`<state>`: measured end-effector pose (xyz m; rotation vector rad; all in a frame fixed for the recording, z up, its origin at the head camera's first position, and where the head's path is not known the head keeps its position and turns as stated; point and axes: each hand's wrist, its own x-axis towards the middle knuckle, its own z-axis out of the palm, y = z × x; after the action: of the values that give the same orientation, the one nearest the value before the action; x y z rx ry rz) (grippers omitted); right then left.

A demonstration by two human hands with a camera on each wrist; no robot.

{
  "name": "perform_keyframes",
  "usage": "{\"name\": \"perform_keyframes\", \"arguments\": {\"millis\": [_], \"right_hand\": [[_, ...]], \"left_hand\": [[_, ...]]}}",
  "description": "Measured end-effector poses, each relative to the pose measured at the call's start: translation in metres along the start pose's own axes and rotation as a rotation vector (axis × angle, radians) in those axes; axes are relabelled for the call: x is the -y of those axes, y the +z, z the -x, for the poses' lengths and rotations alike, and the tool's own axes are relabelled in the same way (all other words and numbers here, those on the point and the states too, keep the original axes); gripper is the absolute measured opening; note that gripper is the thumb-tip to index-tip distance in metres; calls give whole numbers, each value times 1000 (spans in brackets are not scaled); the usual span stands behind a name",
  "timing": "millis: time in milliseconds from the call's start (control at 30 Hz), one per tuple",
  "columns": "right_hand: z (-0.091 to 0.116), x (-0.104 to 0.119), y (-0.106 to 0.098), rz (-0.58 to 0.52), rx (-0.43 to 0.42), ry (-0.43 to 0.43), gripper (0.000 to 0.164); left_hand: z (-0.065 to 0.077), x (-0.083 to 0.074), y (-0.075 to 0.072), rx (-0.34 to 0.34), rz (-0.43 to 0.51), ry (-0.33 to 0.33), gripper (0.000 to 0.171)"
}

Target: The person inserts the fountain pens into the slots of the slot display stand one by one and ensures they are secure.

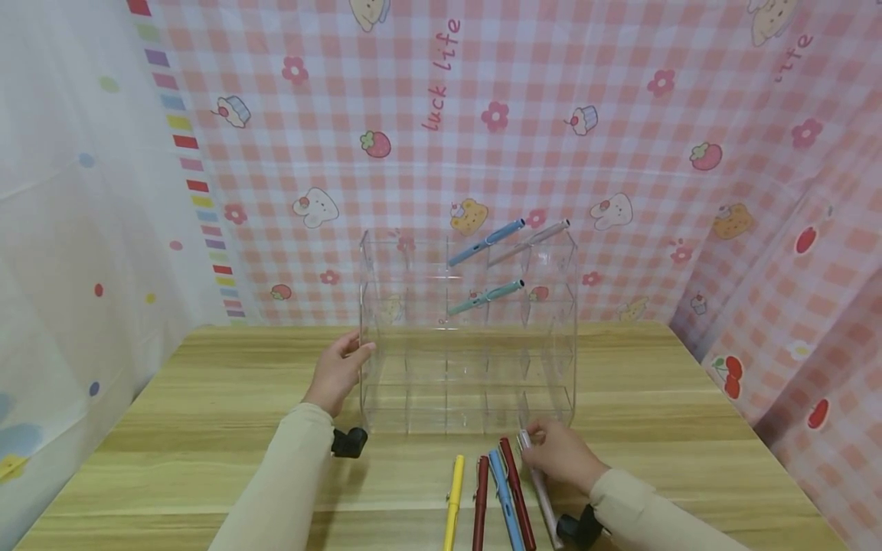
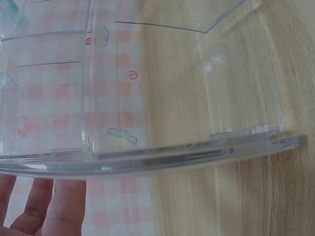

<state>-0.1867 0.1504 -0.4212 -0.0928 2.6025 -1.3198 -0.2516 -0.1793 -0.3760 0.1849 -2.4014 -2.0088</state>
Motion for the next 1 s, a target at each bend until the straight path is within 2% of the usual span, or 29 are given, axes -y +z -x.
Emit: {"name": "perform_keyframes", "arguments": {"millis": [100, 367, 600, 1000], "right_hand": [[3, 3, -3, -71, 11, -11, 34], [9, 12, -12, -165, -8, 1, 49], [12, 20, -24, -228, -71, -18, 41], [11, 32, -46, -337, -171, -42, 40]], "left_hand": [[0, 0, 0, -1, -2, -4, 54], [0, 0, 0, -3, -1, -7, 55], [0, 0, 0, -7, -3, -7, 55], [2, -2, 0, -10, -7, -13, 54]]}}
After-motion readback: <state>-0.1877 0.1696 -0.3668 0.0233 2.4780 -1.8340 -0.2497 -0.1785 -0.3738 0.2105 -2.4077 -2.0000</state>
